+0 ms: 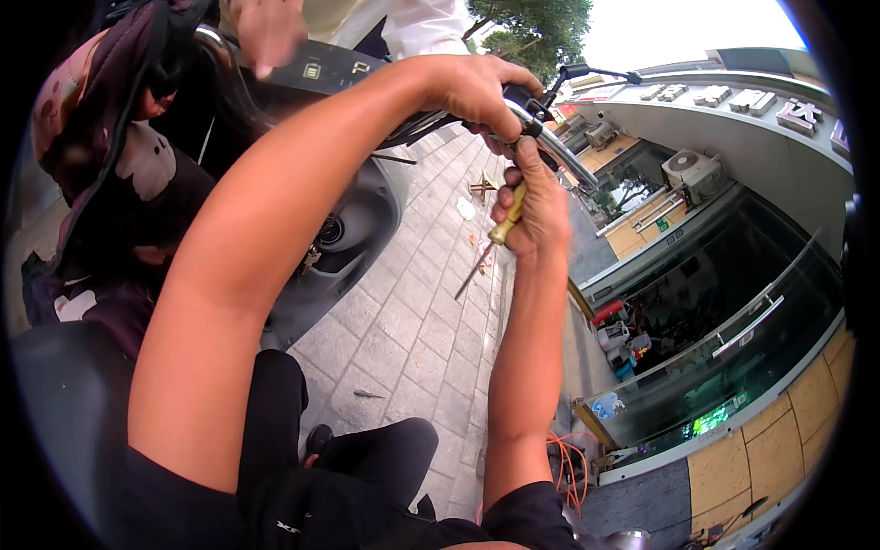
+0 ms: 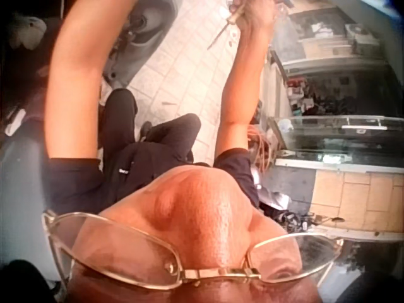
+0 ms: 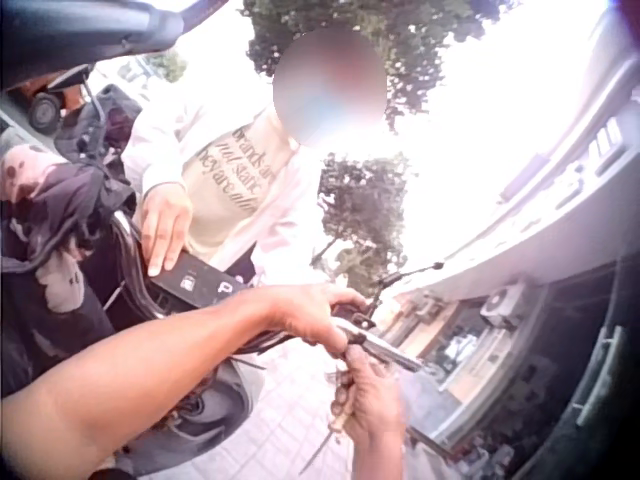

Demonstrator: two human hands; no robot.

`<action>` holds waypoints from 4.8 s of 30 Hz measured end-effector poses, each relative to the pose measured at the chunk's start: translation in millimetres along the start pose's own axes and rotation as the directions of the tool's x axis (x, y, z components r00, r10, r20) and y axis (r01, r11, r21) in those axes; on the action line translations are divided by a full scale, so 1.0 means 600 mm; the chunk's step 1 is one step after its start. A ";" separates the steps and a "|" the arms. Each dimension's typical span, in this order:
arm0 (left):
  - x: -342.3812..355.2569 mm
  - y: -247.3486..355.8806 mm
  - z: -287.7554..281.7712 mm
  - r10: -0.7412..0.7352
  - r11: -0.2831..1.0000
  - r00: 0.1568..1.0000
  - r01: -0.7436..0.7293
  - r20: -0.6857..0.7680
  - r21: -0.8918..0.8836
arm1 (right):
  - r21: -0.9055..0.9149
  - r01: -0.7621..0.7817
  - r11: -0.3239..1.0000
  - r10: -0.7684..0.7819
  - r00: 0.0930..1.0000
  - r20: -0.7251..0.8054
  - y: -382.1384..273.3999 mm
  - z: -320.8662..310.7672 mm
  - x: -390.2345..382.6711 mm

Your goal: The person uses a screwdriver to loosen and tighten screws on the scooter's handlebar assembly. They remove a small black component, inspect it, and reattach it to the handlebar while standing on a sidewalk.

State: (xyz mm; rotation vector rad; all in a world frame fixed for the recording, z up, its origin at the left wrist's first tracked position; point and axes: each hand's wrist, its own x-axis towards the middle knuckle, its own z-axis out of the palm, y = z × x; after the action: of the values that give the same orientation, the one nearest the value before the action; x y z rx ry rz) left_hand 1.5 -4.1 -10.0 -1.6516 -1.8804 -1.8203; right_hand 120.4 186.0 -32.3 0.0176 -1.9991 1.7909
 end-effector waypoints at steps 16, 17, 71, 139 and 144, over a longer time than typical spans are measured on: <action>0.003 0.009 0.007 -0.070 0.997 0.997 0.070 -0.017 0.037 | 0.213 -0.029 0.977 -0.029 0.965 0.261 0.030 -0.030 0.018; -0.001 0.010 0.005 -0.069 0.996 0.997 0.070 -0.024 0.049 | 0.235 0.022 0.972 -0.103 0.936 0.337 0.034 -0.038 0.015; -0.006 -0.002 0.008 -0.017 0.997 0.999 0.020 -0.046 0.069 | -0.483 0.844 -0.232 -0.455 0.345 0.821 -0.209 -0.022 -0.200; 0.012 -0.021 0.002 0.026 0.995 0.999 -0.023 -0.030 0.095 | -0.474 0.635 -0.610 -0.298 0.371 0.880 -0.236 0.011 -0.206; 0.013 -0.008 0.006 -0.010 0.995 1.000 0.012 -0.024 0.095 | -0.664 0.598 -0.449 -0.487 0.460 0.743 -0.227 0.018 -0.189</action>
State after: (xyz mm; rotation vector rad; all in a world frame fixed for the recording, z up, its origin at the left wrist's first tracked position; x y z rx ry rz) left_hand -2.6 4.5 -9.4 -1.5855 -1.9380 -1.7179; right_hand 259.8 122.0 57.0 0.6307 -2.0568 -0.6678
